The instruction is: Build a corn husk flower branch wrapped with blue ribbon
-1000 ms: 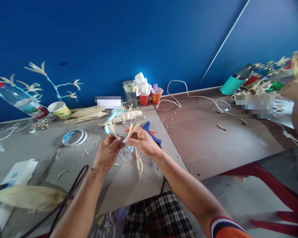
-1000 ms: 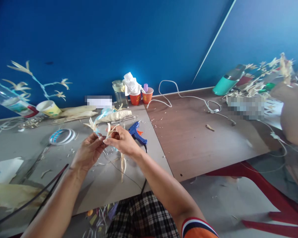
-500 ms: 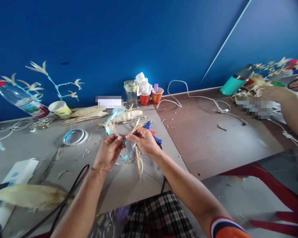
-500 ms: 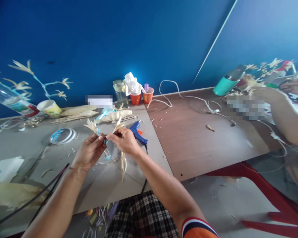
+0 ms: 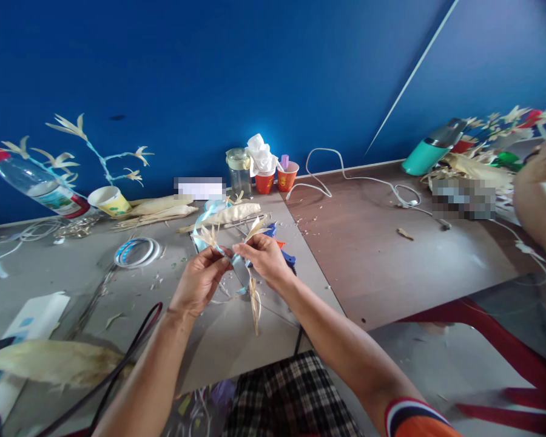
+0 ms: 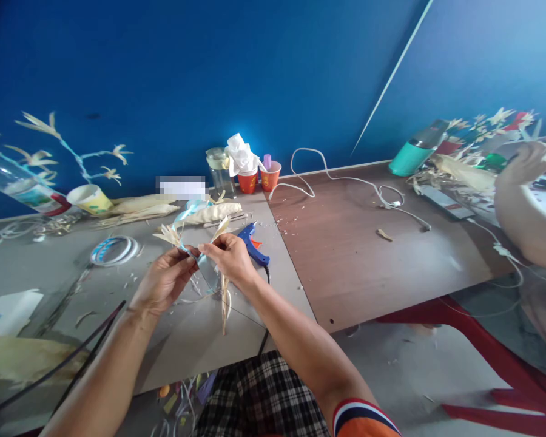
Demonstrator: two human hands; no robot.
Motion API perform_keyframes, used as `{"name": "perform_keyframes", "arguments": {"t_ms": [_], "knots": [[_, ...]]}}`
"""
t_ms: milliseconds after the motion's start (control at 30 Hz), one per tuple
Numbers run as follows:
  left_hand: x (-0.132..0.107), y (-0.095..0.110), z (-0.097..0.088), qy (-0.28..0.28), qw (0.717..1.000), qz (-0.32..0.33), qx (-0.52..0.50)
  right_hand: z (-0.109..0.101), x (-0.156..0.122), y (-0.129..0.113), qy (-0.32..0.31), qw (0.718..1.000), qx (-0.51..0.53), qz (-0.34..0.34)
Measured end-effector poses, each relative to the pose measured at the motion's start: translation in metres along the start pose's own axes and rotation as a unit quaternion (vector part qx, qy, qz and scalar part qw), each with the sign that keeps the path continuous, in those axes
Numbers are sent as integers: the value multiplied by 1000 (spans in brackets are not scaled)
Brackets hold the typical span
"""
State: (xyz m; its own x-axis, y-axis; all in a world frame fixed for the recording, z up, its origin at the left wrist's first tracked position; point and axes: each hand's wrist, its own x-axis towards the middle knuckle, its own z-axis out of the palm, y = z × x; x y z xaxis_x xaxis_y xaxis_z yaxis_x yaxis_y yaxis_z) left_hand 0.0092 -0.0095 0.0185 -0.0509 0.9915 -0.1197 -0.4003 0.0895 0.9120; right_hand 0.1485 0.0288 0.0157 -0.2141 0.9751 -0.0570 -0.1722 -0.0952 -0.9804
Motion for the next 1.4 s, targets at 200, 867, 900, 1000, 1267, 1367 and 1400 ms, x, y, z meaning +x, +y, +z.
{"name": "perform_keyframes", "arguments": {"t_ms": [200,867,900,1000,1267,1367,1400], "knots": [[1,-3,-1,2,999,23,48,1,0,-1,5,1000,-5,7],[-1,-3,-2,5,975,19,220,-1,3,5,-21,999,-40,1],[-1,-4,-2,4,976,17,218,-1,4,6,-21,999,-40,1],[0,-6,-3,1,978,14,209,-1,4,7,-23,999,-37,7],[3,-10,-8,-13,987,-1,163,-3,5,7,-32,997,-55,32],[4,-10,-8,-13,990,-13,140,-4,5,7,-42,997,-60,35],[4,-10,-8,-13,991,-17,131,-4,5,7,-47,997,-58,34]]}}
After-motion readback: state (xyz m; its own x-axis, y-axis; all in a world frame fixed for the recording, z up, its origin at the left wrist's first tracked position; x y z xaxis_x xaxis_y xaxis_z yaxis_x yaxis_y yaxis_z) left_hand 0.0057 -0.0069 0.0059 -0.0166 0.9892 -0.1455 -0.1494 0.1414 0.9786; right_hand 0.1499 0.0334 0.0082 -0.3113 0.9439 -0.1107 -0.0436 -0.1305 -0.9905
